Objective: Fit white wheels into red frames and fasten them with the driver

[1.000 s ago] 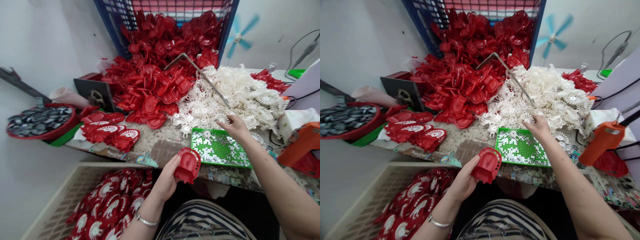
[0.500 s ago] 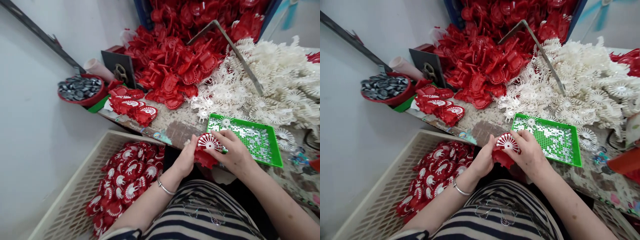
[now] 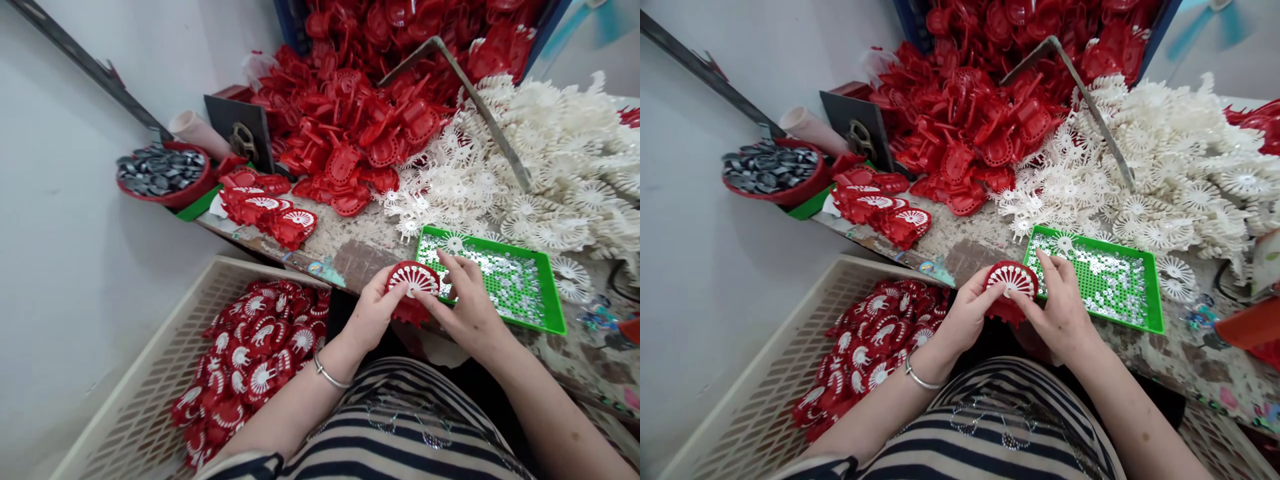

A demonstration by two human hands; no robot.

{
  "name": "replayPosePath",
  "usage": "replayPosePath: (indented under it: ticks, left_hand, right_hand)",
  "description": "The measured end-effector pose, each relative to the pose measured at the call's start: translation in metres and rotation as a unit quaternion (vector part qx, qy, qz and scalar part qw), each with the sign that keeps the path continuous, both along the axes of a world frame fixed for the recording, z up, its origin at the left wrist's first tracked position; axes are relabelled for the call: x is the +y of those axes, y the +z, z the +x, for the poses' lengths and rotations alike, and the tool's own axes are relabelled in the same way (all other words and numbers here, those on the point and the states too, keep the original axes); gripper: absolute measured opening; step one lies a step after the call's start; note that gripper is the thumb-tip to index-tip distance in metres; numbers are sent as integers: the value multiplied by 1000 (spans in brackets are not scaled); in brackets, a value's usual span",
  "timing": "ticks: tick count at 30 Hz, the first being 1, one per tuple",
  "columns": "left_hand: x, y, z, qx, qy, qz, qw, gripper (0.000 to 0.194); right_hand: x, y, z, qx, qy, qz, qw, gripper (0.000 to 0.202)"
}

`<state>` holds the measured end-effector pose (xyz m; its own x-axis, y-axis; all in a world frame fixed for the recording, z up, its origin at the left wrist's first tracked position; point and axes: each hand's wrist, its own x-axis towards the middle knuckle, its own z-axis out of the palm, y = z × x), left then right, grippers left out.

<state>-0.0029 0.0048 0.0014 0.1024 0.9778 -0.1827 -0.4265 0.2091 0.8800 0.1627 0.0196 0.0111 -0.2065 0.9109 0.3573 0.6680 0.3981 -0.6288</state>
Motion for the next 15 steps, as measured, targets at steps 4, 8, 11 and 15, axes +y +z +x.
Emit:
replayPosePath:
  ticks: [4,8,11,15]
  left_hand:
    - [-3,4,-2,73,14,39,996,28]
    - [-5,5,-2,115,25,56,991,29]
    - [-3,3,-9,120,33,53,991,35]
    - [13,-3,-39,133,99,44,985,35]
  right_hand:
    - [-4,7,-5,183,60,-233,953,50]
    - [-9,9,-15,289,70,-332,895,42]
    - [-9,9,-16,274,69,-305,910,41]
    - [1,7,-11,186,37,-245,951,46]
